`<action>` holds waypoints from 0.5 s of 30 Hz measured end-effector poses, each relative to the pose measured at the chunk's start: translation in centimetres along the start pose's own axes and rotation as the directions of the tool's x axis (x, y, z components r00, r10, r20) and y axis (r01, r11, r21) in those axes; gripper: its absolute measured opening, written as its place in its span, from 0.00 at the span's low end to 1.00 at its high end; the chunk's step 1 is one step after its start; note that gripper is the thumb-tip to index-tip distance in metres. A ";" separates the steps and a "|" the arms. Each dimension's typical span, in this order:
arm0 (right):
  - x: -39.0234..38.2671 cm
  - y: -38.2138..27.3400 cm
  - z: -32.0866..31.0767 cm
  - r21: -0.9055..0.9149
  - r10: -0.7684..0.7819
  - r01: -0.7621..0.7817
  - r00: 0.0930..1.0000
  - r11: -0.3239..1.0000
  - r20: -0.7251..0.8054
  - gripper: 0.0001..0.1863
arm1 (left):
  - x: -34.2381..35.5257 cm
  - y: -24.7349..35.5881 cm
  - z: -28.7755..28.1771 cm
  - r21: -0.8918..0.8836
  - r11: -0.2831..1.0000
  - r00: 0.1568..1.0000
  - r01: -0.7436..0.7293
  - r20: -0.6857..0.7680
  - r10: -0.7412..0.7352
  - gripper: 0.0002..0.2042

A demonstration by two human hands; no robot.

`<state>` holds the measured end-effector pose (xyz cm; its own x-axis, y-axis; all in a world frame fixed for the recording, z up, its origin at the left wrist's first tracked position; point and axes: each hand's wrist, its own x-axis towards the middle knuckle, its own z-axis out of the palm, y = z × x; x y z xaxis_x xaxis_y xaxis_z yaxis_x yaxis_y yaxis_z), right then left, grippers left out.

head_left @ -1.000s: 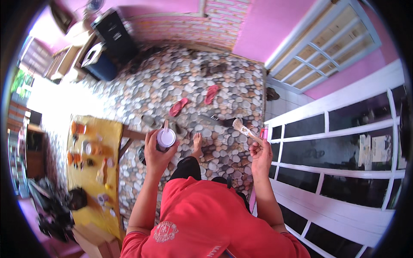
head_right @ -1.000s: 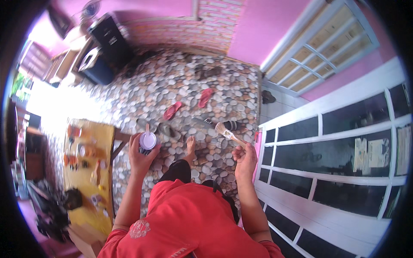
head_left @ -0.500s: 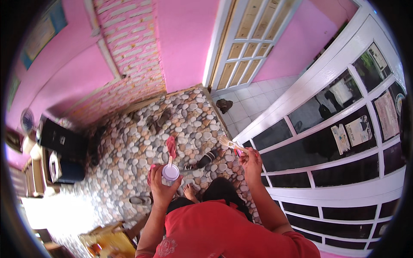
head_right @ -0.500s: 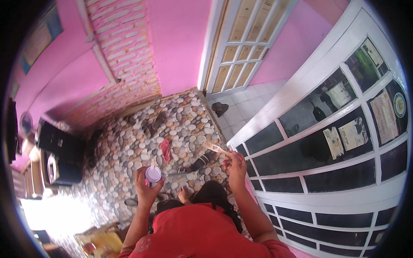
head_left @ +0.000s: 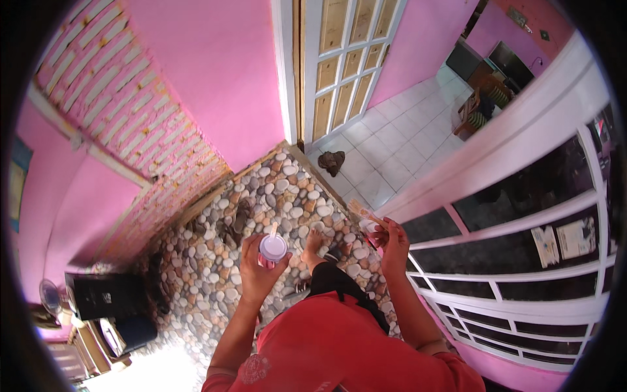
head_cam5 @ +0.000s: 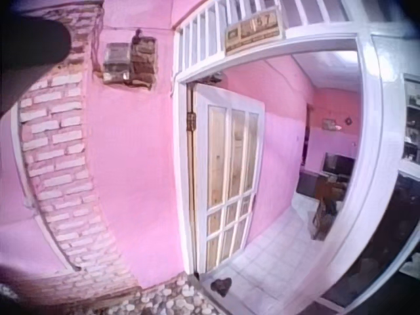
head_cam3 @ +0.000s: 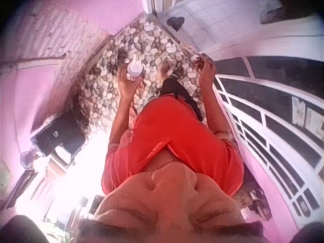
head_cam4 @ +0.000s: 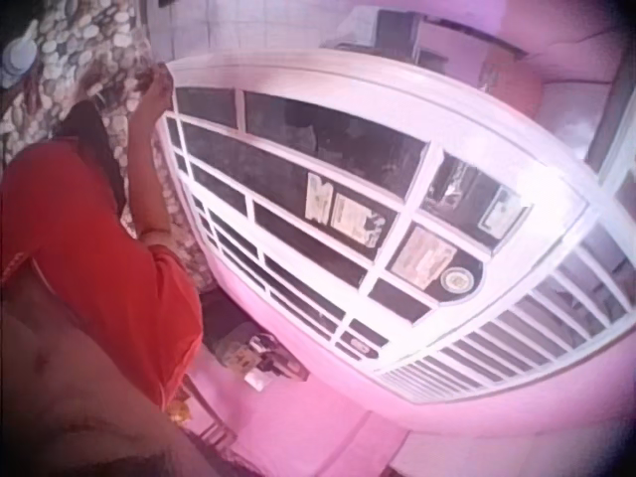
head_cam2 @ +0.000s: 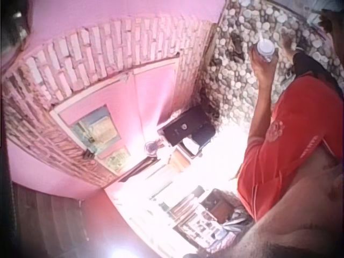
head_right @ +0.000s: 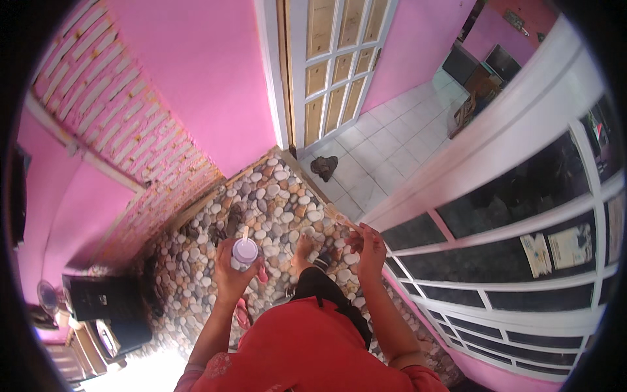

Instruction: The person dips a brush into a container of white paint and applies it to the edges of a wooden door frame.

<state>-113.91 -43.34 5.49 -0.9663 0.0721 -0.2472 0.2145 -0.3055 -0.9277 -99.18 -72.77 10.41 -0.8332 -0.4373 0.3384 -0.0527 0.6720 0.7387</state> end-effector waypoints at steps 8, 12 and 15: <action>13.9 -2.6 6.5 0.041 -0.011 0.012 0.999 0.999 -0.042 0.20 | 15.9 -1.7 5.7 -0.034 0.998 0.994 -0.055 0.092 0.058 0.31; 19.5 -4.3 8.4 0.125 -0.005 0.016 0.996 0.992 -0.090 0.19 | 23.4 -1.9 9.1 -0.033 0.996 0.988 -0.085 0.128 0.089 0.31; 22.8 -5.6 9.4 0.170 -0.007 0.032 0.989 0.985 -0.146 0.20 | 28.2 -2.0 11.6 -0.021 0.994 0.984 -0.104 0.142 0.106 0.30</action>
<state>-138.45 -48.94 7.75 -0.9364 0.2124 -0.2793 0.1565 -0.4596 -0.8742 -128.95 -79.54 11.77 -0.9039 -0.2744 0.3281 0.0453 0.7013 0.7115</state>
